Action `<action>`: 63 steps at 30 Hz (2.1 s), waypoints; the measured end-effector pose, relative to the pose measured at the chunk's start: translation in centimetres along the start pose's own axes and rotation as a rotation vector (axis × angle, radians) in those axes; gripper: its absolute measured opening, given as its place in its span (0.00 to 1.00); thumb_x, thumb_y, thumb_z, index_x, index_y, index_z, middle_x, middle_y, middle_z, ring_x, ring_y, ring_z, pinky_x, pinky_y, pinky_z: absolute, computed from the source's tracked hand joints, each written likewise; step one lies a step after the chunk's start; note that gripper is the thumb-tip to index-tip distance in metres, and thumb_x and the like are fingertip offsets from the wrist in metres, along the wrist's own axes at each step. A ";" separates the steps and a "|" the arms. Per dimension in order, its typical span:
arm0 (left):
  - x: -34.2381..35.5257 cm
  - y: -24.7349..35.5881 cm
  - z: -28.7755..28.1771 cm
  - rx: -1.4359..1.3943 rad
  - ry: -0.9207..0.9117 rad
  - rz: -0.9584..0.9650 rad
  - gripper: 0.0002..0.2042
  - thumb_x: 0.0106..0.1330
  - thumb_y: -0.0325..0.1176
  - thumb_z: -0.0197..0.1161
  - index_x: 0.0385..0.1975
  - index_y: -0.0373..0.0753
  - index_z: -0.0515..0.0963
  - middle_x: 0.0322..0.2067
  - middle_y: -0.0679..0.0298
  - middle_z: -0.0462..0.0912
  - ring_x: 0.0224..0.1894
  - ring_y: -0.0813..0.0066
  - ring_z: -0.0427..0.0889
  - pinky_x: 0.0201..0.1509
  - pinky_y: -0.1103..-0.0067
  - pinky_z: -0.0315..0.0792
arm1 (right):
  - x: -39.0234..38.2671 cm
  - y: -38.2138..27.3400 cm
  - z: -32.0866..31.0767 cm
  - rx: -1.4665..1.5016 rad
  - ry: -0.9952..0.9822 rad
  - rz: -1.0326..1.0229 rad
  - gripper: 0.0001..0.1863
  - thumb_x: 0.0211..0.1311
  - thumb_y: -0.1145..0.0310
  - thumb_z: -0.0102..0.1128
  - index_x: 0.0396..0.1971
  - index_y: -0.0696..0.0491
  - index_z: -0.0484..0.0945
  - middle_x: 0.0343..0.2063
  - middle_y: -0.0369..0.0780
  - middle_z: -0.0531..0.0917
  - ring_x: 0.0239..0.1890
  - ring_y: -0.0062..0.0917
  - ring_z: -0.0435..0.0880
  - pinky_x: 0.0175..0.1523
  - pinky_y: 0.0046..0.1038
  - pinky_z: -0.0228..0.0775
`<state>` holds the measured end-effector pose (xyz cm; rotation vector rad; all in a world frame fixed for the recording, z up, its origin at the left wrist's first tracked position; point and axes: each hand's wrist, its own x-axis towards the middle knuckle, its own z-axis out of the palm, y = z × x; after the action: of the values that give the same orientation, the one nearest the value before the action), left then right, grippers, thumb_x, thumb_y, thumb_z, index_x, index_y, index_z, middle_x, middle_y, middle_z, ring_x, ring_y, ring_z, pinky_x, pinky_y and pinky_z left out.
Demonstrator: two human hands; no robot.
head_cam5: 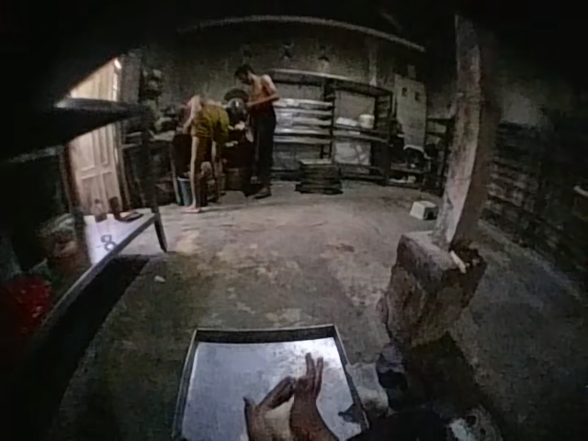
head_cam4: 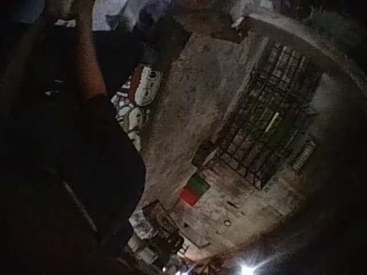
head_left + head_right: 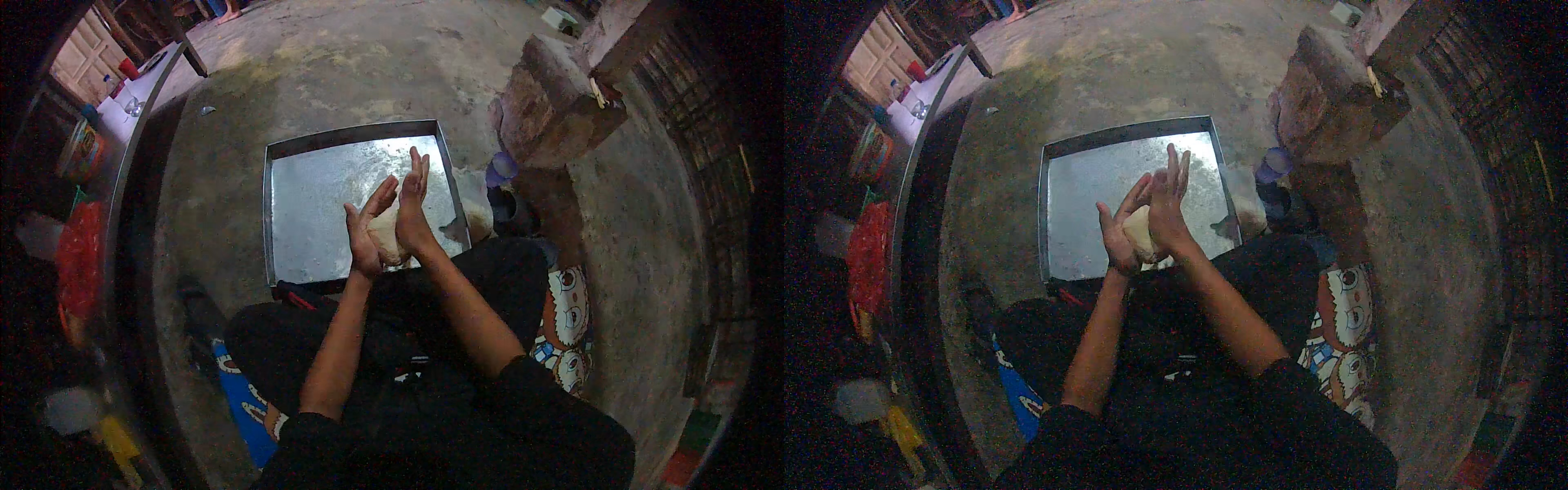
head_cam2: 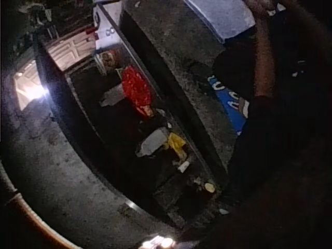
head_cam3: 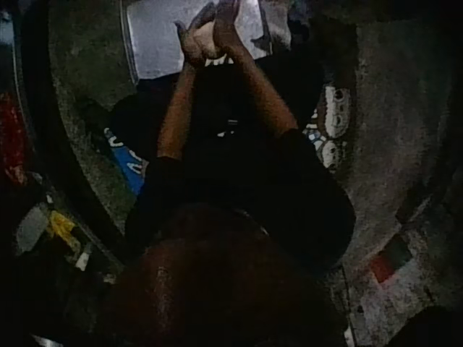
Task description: The person kneads a piece of dough by hand in a metal tray on the floor, repeatedly folding and pressing it with their palms.
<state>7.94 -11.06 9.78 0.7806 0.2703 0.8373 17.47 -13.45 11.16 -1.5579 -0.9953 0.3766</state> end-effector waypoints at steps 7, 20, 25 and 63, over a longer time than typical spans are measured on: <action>-0.7 -1.8 -0.1 0.147 0.406 0.043 0.34 0.74 0.62 0.31 0.37 0.35 0.77 0.32 0.60 0.81 0.35 0.68 0.81 0.46 0.74 0.75 | 0.7 0.0 0.9 0.038 0.165 0.097 0.34 0.76 0.43 0.29 0.65 0.58 0.56 0.67 0.52 0.54 0.73 0.45 0.44 0.74 0.46 0.35; 0.9 4.3 -7.6 -0.254 0.328 0.019 0.23 0.74 0.51 0.46 0.14 0.51 0.60 0.13 0.69 0.62 0.15 0.73 0.63 0.23 0.74 0.64 | -5.5 4.7 3.5 0.565 -0.063 0.629 0.37 0.73 0.36 0.32 0.58 0.57 0.68 0.54 0.46 0.75 0.57 0.34 0.73 0.66 0.35 0.58; 0.4 2.9 -2.3 -0.102 0.757 0.101 0.19 0.73 0.47 0.48 0.19 0.49 0.61 0.16 0.71 0.61 0.20 0.75 0.62 0.28 0.73 0.62 | -6.2 -0.2 5.0 0.991 0.028 0.754 0.43 0.69 0.31 0.32 0.63 0.58 0.63 0.57 0.50 0.72 0.58 0.37 0.74 0.64 0.38 0.65; 0.6 5.0 -5.2 0.550 0.661 0.146 0.19 0.73 0.43 0.57 0.19 0.41 0.70 0.18 0.73 0.70 0.21 0.83 0.66 0.26 0.79 0.63 | -3.1 0.4 2.0 0.172 -0.424 0.040 0.41 0.75 0.42 0.33 0.72 0.61 0.46 0.74 0.54 0.43 0.77 0.44 0.39 0.76 0.46 0.34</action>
<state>2.88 -5.90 9.82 1.0203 1.0742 1.1673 14.38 -14.54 9.44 -1.3697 -1.2198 0.8239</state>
